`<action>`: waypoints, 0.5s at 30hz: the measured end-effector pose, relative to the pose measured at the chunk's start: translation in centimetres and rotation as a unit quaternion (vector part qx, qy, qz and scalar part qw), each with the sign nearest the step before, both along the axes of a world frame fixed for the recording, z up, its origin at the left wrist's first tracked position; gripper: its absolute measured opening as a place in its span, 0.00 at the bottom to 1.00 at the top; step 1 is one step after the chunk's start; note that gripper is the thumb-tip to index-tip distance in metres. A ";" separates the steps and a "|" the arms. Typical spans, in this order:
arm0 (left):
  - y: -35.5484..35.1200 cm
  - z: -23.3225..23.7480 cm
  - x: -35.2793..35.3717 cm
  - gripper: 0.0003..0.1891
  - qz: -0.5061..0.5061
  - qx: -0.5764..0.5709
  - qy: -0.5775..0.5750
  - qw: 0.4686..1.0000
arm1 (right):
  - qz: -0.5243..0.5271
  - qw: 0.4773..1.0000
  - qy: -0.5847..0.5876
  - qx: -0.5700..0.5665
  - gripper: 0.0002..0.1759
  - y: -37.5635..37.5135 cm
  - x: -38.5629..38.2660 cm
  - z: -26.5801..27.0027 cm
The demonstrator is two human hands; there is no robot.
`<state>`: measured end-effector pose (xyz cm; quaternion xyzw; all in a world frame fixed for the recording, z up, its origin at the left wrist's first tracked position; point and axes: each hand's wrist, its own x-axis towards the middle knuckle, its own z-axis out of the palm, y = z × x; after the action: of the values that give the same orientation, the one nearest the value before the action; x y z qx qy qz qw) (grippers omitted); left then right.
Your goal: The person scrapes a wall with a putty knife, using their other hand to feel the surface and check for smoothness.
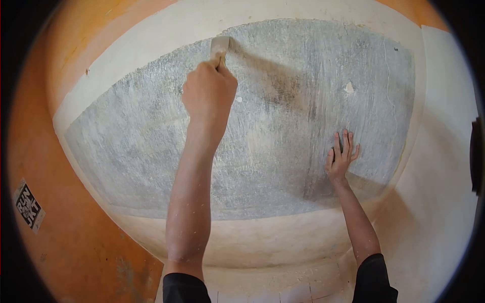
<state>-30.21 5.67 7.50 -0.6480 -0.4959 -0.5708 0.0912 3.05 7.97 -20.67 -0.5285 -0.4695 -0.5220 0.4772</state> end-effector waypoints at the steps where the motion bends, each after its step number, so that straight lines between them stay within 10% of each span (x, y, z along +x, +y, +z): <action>1: 0.1 -0.8 -0.3 0.17 0.001 0.011 0.018 1.000 | -0.003 1.000 0.007 -0.004 0.27 0.1 -0.1 0.3; 9: 0.7 -0.6 -0.8 0.15 -0.020 0.064 0.026 0.997 | -0.015 0.999 0.035 -0.009 0.26 -0.3 -1.1 -0.1; 15: 3.2 -14.3 -1.4 0.25 -0.138 -0.039 0.040 0.989 | 0.171 0.974 0.104 -0.106 0.24 -3.8 -12.5 1.5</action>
<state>-31.65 8.84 -6.81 -0.7358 -0.4192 -0.5319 0.0057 -9.48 4.15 -19.18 -0.5394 -0.5534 -0.3222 0.5468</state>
